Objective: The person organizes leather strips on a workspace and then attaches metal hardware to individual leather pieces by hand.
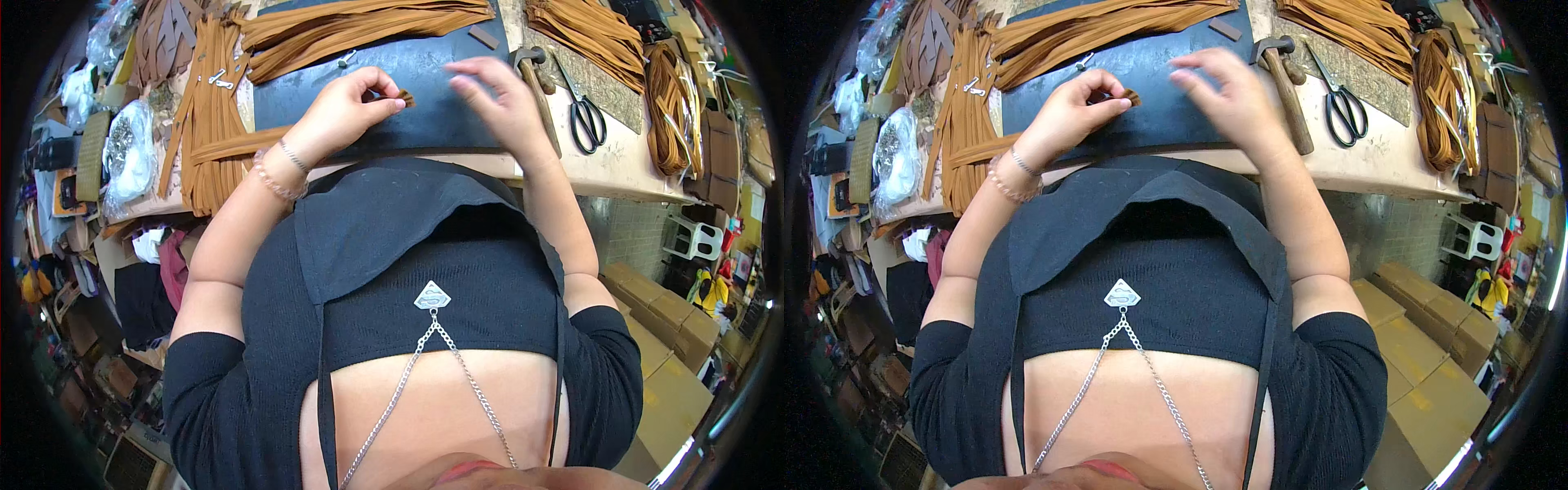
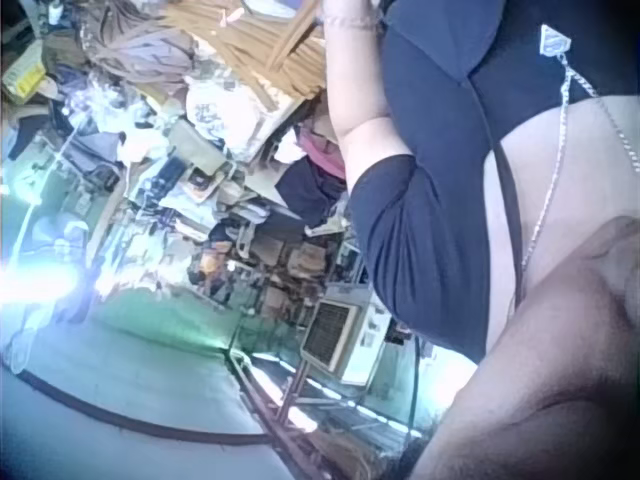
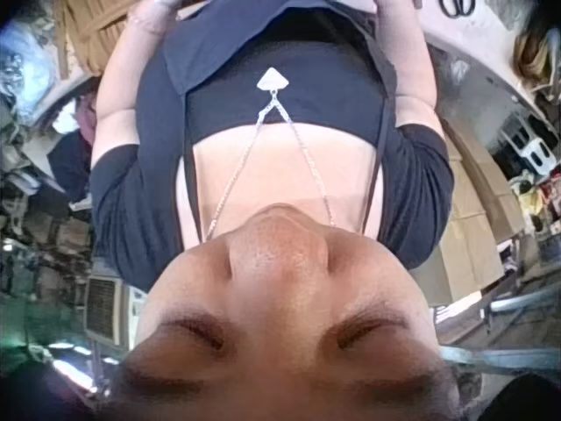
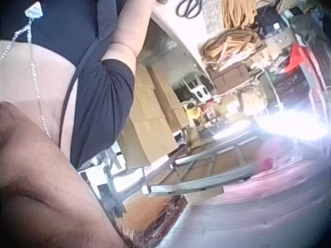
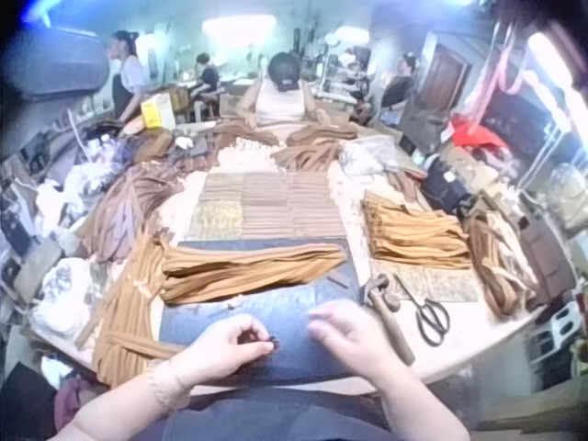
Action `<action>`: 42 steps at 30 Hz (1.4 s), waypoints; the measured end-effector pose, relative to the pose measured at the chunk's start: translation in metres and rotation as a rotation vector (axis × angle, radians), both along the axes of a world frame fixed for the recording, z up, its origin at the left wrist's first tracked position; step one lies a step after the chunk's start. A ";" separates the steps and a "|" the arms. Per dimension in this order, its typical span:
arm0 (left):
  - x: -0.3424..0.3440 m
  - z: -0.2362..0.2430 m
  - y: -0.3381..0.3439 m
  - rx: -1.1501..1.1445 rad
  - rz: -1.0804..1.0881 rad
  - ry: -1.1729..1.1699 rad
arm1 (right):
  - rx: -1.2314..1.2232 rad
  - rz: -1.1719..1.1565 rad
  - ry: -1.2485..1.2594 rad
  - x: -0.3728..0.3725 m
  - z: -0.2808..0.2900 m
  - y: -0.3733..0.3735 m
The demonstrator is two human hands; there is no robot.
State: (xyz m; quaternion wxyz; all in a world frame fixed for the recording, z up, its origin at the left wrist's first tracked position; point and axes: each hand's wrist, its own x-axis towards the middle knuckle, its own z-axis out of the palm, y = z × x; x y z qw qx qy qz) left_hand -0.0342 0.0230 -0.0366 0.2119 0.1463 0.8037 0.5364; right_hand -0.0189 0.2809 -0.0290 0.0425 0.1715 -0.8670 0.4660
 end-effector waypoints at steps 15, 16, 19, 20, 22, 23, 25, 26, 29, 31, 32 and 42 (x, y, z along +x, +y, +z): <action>0.029 0.072 -0.019 0.655 0.041 -0.279 | -0.482 0.137 -0.439 0.027 0.063 -0.062; 0.030 0.072 -0.020 0.655 0.042 -0.279 | -0.431 0.110 -0.371 0.027 0.065 -0.063; 0.032 0.072 -0.021 0.667 0.048 -0.276 | -0.242 0.103 -0.133 0.027 0.070 -0.058; 0.034 0.072 -0.020 0.669 0.056 -0.261 | -0.104 0.122 0.038 0.027 0.072 -0.057; 0.035 0.071 -0.020 0.670 0.063 -0.246 | -0.037 0.141 0.126 0.027 0.077 -0.059; 0.035 0.069 -0.020 0.638 0.052 -0.248 | 0.049 0.168 0.241 0.027 0.078 -0.060; 0.036 0.069 -0.019 0.605 0.040 -0.251 | 0.105 0.170 0.411 0.027 0.073 -0.065; 0.037 0.070 -0.019 0.579 0.043 -0.244 | 0.105 0.168 0.411 0.027 0.072 -0.064; 0.039 0.071 -0.018 0.544 0.032 -0.236 | 0.224 0.189 0.499 0.027 0.070 -0.064; 0.039 0.070 -0.018 0.537 0.017 -0.234 | 0.288 0.183 0.551 0.028 0.069 -0.066; 0.040 0.068 -0.016 0.544 0.019 -0.224 | 0.288 0.182 0.550 0.028 0.068 -0.066; 0.040 0.062 -0.014 0.599 -0.010 -0.271 | 0.149 0.176 0.534 0.028 0.063 -0.072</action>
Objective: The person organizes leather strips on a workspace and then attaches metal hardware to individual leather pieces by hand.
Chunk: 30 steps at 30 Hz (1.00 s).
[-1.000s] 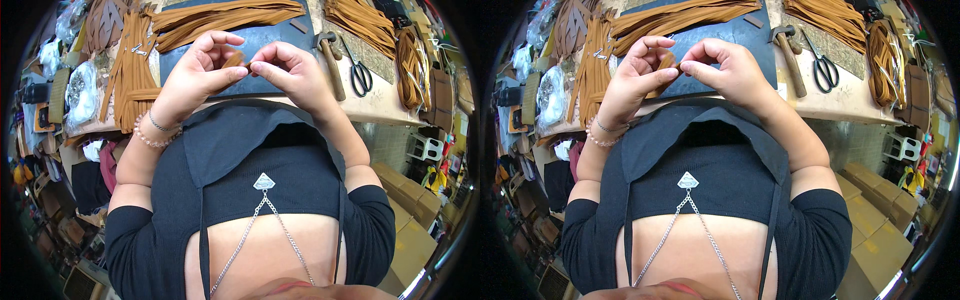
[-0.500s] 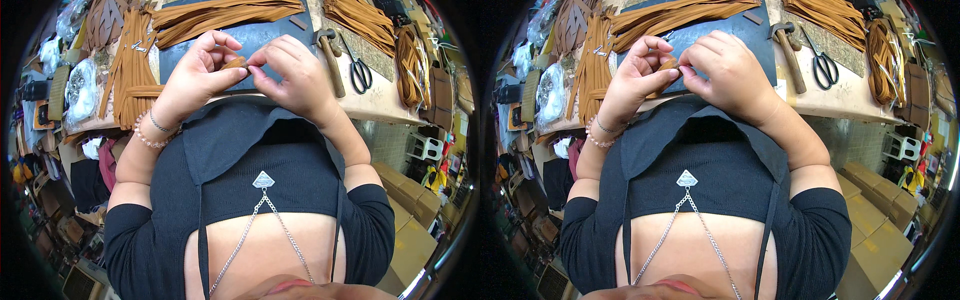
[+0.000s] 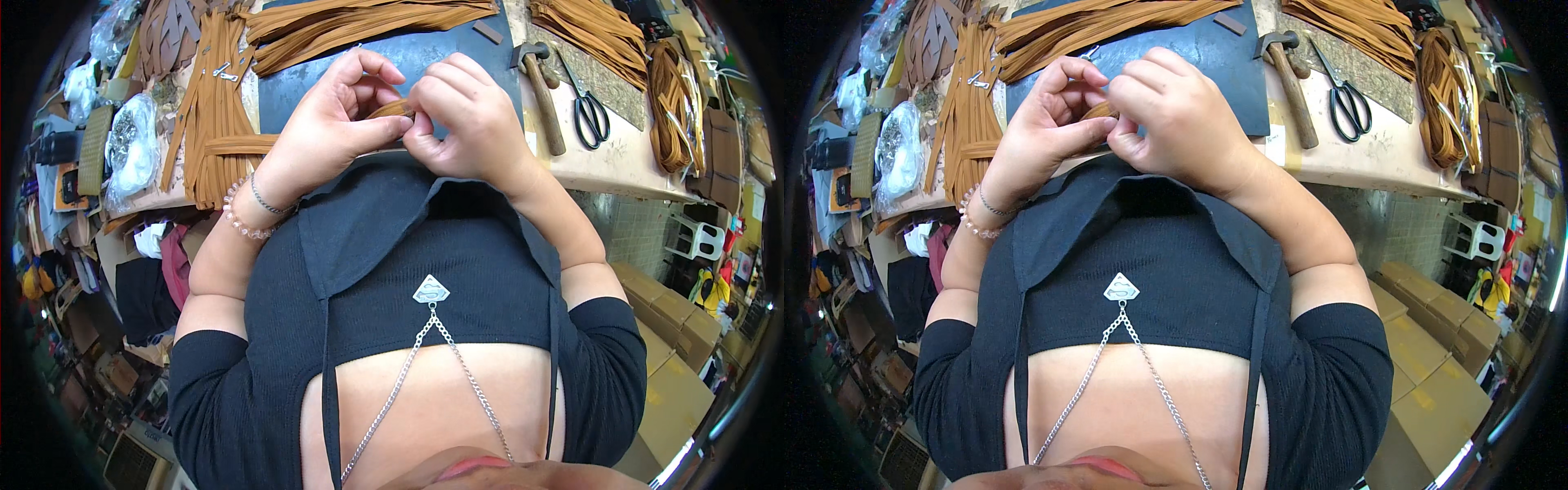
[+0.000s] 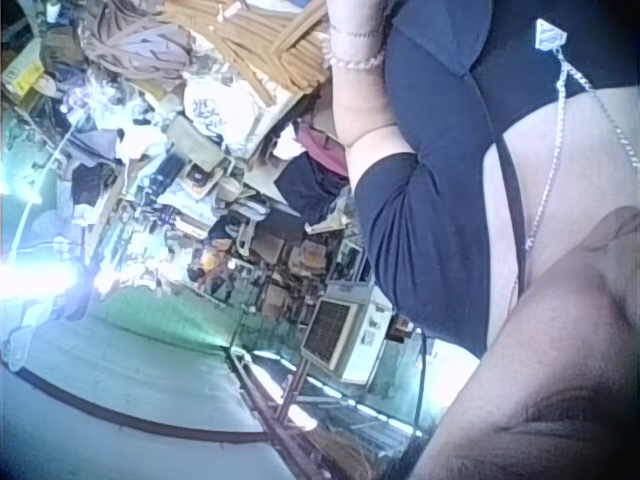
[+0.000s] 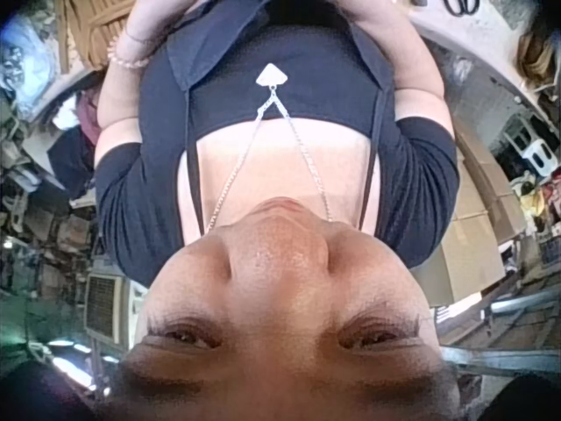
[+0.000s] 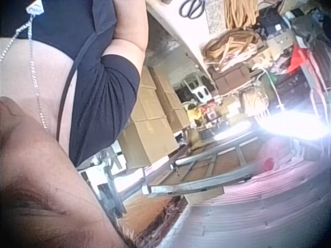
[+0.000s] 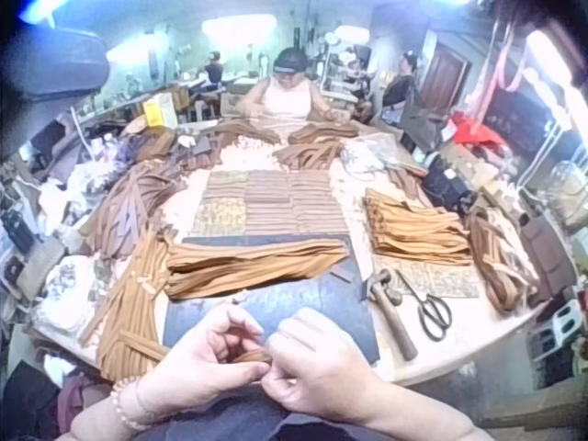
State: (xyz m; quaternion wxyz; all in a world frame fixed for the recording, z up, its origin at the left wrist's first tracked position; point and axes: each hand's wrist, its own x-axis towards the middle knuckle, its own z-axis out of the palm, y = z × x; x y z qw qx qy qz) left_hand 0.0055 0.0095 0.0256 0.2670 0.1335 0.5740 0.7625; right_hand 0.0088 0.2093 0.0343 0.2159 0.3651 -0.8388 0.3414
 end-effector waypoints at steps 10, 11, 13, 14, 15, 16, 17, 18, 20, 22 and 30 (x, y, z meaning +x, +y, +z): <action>0.002 0.011 -0.001 -0.015 0.063 0.057 | -0.513 -0.049 -0.551 0.001 -0.013 0.018; 0.002 0.011 -0.001 -0.044 0.072 0.096 | -0.542 -0.021 -0.617 0.004 -0.011 0.019; 0.003 0.011 -0.001 -0.073 0.082 0.135 | -0.530 0.036 -0.693 0.004 -0.013 0.023; 0.004 0.012 0.000 -0.090 0.092 0.167 | -0.529 0.038 -0.693 0.004 -0.010 0.024; 0.004 0.012 0.001 -0.107 0.102 0.199 | -0.394 -0.008 -0.662 0.005 -0.002 0.024; 0.004 0.012 0.000 -0.108 0.103 0.199 | -0.261 -0.054 -0.629 0.006 0.004 0.024; 0.005 0.013 0.000 -0.138 0.107 0.250 | -0.261 -0.053 -0.629 0.004 0.004 0.021; 0.005 0.013 0.000 -0.168 0.111 0.300 | -0.255 -0.017 -0.492 0.000 0.003 0.017; 0.004 0.014 -0.002 -0.177 0.097 0.304 | -0.249 0.018 -0.355 -0.001 0.005 0.013; 0.005 0.013 -0.002 -0.185 0.084 0.308 | -0.266 0.074 -0.550 0.004 0.009 0.010; 0.009 0.006 0.005 -0.248 0.106 0.404 | -0.091 0.016 -0.475 0.003 -0.006 0.001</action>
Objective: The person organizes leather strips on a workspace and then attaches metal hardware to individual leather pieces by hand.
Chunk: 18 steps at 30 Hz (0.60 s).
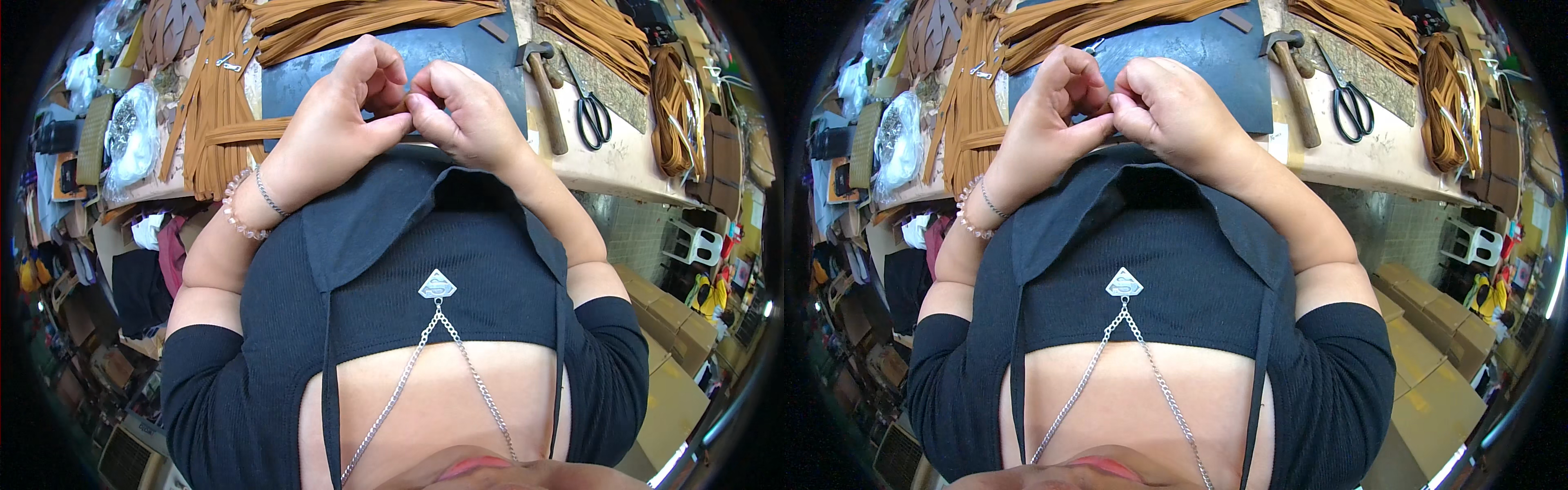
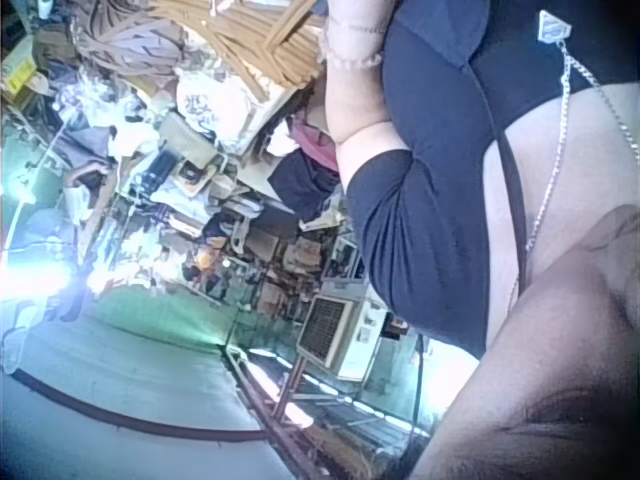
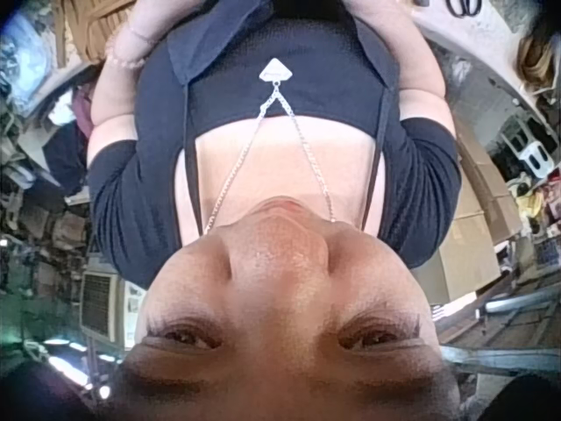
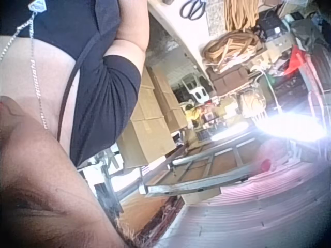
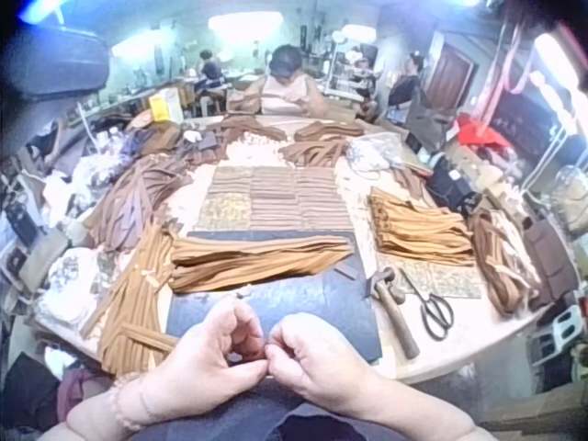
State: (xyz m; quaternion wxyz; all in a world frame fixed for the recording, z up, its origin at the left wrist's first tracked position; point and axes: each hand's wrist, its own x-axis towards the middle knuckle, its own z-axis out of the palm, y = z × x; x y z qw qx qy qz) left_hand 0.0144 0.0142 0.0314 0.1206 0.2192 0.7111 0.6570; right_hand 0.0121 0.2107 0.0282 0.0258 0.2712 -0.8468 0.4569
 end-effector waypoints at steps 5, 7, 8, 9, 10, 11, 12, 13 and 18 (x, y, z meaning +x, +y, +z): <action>-0.001 -0.001 -0.002 -0.002 -0.033 -0.073 | -0.174 -0.018 -0.315 0.002 0.002 -0.001; -0.001 -0.002 -0.002 0.023 -0.020 -0.123 | -0.283 0.012 -0.370 0.001 -0.001 0.003; -0.002 -0.001 -0.001 0.035 -0.020 -0.117 | -0.392 0.039 -0.423 -0.001 -0.003 0.006; -0.003 0.000 -0.001 0.048 -0.019 -0.111 | -0.523 0.109 -0.538 -0.002 -0.005 0.008; -0.002 0.000 -0.001 0.046 -0.016 -0.113 | -0.524 0.111 -0.540 0.000 -0.003 0.010; -0.002 0.000 -0.002 0.042 -0.003 -0.093 | -0.439 0.109 -0.537 0.003 0.002 0.011; -0.002 0.000 -0.002 0.039 0.010 -0.074 | -0.353 0.107 -0.533 0.004 0.005 0.011; -0.002 -0.001 -0.002 0.038 0.011 -0.074 | -0.319 0.115 -0.470 0.004 0.002 0.011; 0.000 -0.002 0.002 0.014 -0.038 -0.070 | -0.258 0.014 -0.420 0.003 -0.002 0.004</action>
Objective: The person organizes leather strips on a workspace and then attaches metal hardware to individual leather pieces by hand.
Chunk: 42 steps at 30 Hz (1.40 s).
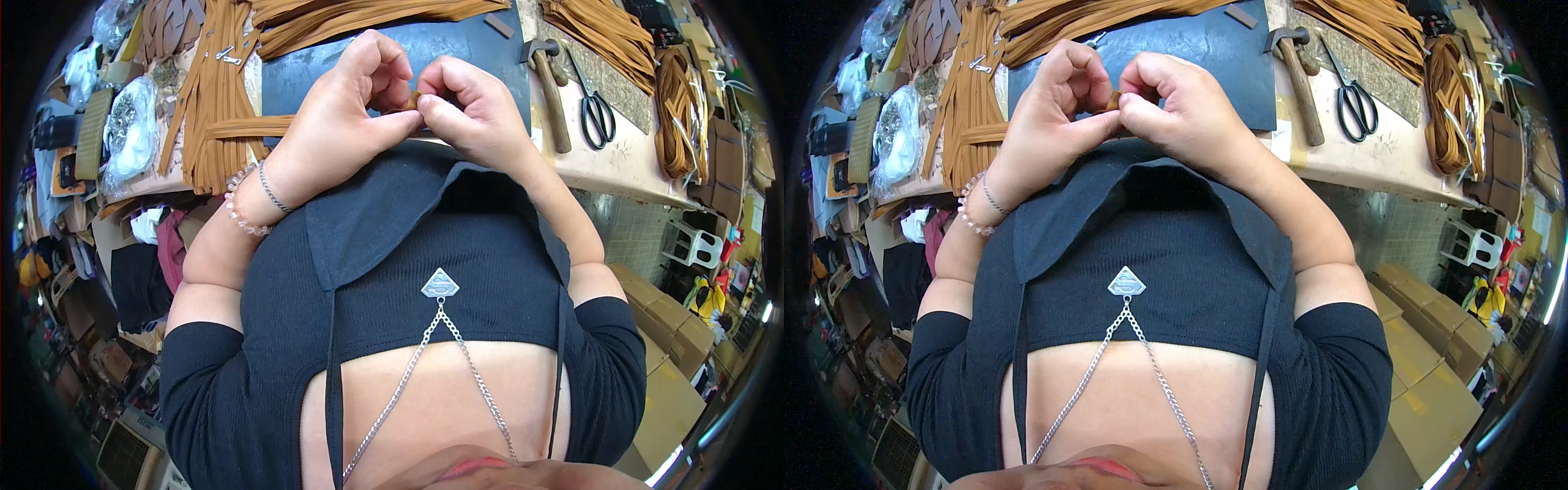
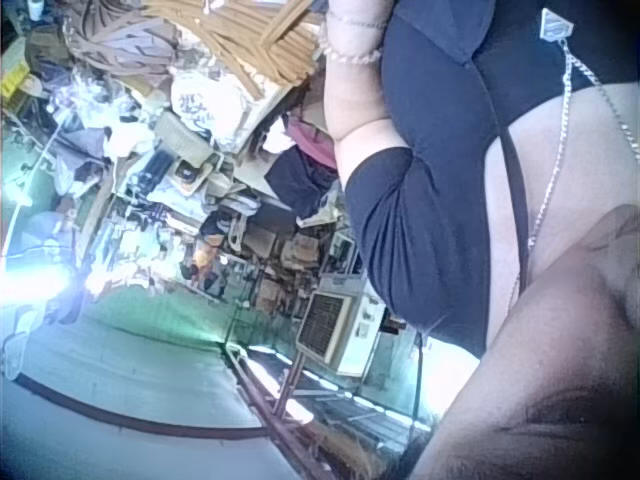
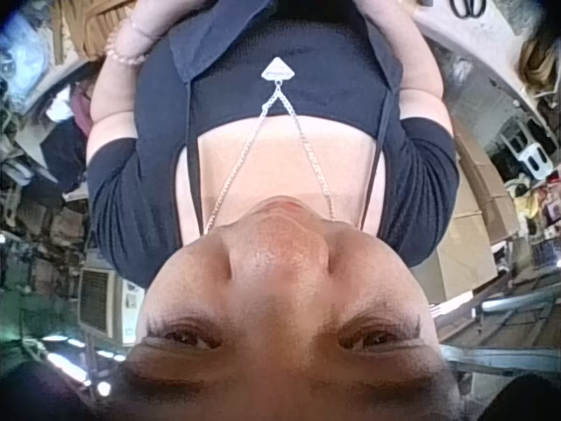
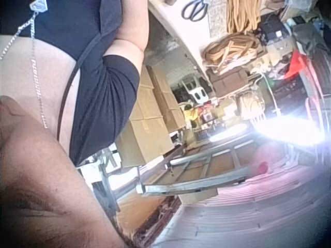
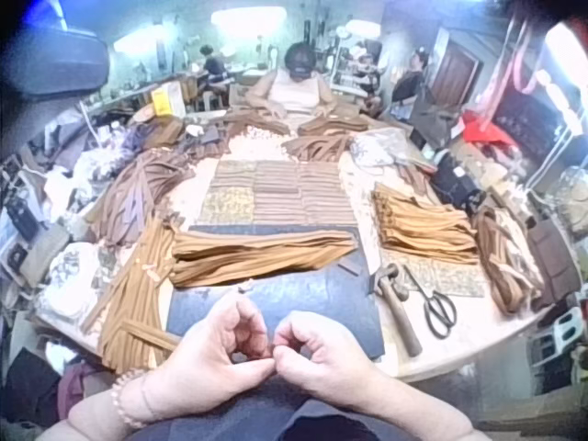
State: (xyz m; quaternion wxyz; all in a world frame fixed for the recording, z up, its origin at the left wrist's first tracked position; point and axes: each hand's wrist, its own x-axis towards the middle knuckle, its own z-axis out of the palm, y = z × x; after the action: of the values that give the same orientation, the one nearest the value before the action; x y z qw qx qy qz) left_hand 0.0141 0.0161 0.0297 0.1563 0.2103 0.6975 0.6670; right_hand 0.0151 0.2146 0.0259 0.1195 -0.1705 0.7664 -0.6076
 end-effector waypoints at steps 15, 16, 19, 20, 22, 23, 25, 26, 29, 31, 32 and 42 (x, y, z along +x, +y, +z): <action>-0.001 0.002 -0.001 0.183 0.067 -0.225 | -0.501 0.009 -0.313 0.001 -0.008 0.004; -0.001 0.002 -0.001 0.183 0.067 -0.225 | -0.493 0.015 -0.283 0.000 -0.010 0.004; -0.001 0.000 -0.003 0.212 0.067 -0.283 | -0.413 0.031 -0.271 0.004 0.002 0.003; -0.001 -0.001 -0.003 0.223 0.069 -0.281 | -0.342 0.040 -0.287 0.005 0.006 0.003; -0.001 -0.001 -0.004 0.234 0.071 -0.278 | -0.344 0.057 -0.332 0.003 0.003 0.004; -0.002 0.000 -0.006 0.197 0.044 -0.253 | -0.354 0.075 -0.334 0.003 0.004 0.004; -0.001 0.001 -0.008 0.160 0.016 -0.229 | -0.365 0.093 -0.336 0.002 0.003 0.005; -0.001 0.001 -0.009 0.173 0.004 -0.241 | -0.358 0.102 -0.333 0.002 0.002 0.007; -0.001 0.001 -0.010 0.187 -0.005 -0.290 | -0.354 0.128 -0.310 0.003 -0.004 0.009; -0.002 0.000 -0.010 0.188 -0.002 -0.325 | -0.357 0.147 -0.287 0.003 -0.004 0.008; -0.002 -0.001 -0.010 0.225 0.017 -0.319 | -0.347 0.139 -0.252 0.003 -0.003 0.008; -0.003 -0.002 -0.009 0.365 0.148 -0.328 | -0.548 0.071 -0.173 0.002 -0.008 -0.005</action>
State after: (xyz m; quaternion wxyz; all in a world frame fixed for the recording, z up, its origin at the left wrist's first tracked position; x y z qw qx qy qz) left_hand 0.0110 0.0070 0.0278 0.1777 0.0724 0.5441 0.8168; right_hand 0.0170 0.2097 0.0180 0.1551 -0.1705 0.5542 -0.7998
